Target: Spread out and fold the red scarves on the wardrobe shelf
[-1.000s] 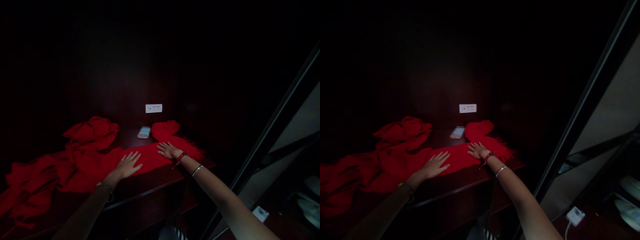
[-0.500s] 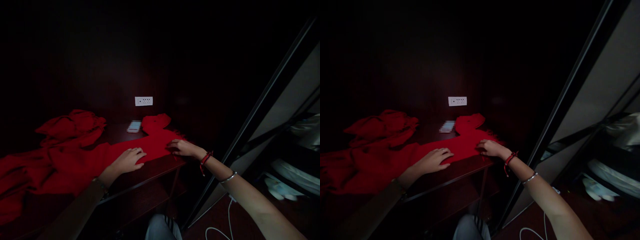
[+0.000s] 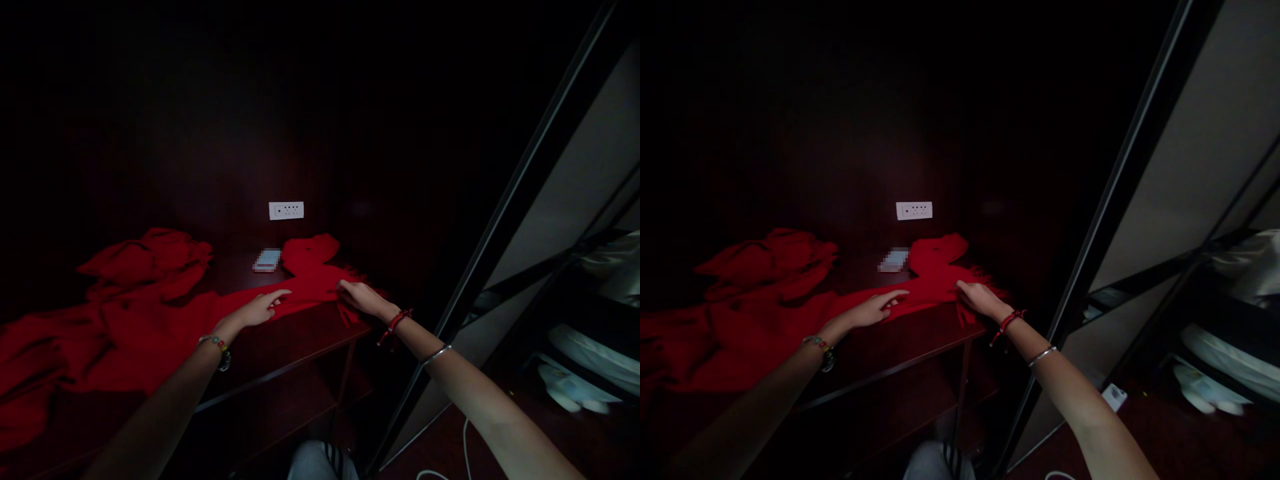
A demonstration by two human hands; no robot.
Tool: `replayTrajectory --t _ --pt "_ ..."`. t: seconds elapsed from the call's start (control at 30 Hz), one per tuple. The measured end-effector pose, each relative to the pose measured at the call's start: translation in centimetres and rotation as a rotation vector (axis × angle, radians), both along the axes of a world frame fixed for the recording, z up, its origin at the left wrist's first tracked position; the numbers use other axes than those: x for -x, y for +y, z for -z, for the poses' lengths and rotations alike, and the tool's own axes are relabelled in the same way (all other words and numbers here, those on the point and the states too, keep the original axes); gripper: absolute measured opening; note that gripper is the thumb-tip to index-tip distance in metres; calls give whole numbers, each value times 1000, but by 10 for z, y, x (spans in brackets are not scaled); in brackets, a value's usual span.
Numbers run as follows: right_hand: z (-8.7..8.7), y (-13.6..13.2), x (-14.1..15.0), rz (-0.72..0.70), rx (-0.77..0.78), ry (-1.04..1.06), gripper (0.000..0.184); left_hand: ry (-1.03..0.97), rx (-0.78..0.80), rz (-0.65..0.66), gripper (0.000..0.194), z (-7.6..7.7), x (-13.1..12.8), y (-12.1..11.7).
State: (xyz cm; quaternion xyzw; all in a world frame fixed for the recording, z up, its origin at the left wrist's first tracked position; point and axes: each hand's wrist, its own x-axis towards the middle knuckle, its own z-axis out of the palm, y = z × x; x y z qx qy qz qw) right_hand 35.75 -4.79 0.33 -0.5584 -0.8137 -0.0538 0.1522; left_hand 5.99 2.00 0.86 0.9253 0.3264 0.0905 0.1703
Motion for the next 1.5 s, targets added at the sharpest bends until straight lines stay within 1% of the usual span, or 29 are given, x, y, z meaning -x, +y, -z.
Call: replayTrajectory --t 0.1,0.13,0.23,0.33,0.4,0.47,0.53,0.6,0.7,0.77,0.8,0.87,0.97,1.07,1.17,1.33,1.4,1.5 --pt "2 -3 -2 -99 -57 -15 20 -11 -50 61 60 -1 -1 -4" --pt "3 -3 -3 -111 -78 -21 19 -4 -82 77 60 -1 -2 -5" --pt "7 2 -7 -93 -123 -4 16 35 -194 135 54 -2 -5 -10" --pt "10 12 -13 -97 -137 55 16 105 -292 179 46 -3 -8 -15" --pt "8 18 -16 -109 -138 82 14 166 -371 156 37 -3 -11 -18" --pt "3 23 -18 -103 -136 101 12 210 -467 105 24 -1 -15 -21" --pt "-5 27 -19 -95 -136 104 13 226 -548 62 22 1 -19 -23" --pt "-14 29 -20 -84 -136 80 15 210 -581 38 23 2 -21 -22" --pt "-25 31 -20 -56 -127 12 18 97 -572 -5 30 -1 -22 -16" --pt "-28 32 -20 -54 -134 -9 21 -4 -558 -48 40 -6 -20 -11" --pt "-28 33 -20 -57 -145 -7 24 -35 -550 -65 41 -10 -18 -8" --pt "-27 33 -20 -47 -175 24 26 -39 -535 -86 35 -18 -16 -4" --pt "-27 33 -21 -11 -200 97 24 23 -529 -115 21 -29 -13 -2" --pt "-32 33 -23 -10 -205 136 21 39 -507 -141 17 -38 -10 -1" --pt "-45 34 -26 -16 -223 121 19 -35 -483 -124 14 -48 -8 2" --pt "-74 33 -27 -18 -277 115 19 -211 -465 -69 10 -69 -2 6" --pt "-87 29 -26 -32 -297 128 20 -237 -411 -86 8 -79 0 4" --pt "-104 20 -22 -56 -299 114 22 -213 -288 -112 11 -95 6 -2"
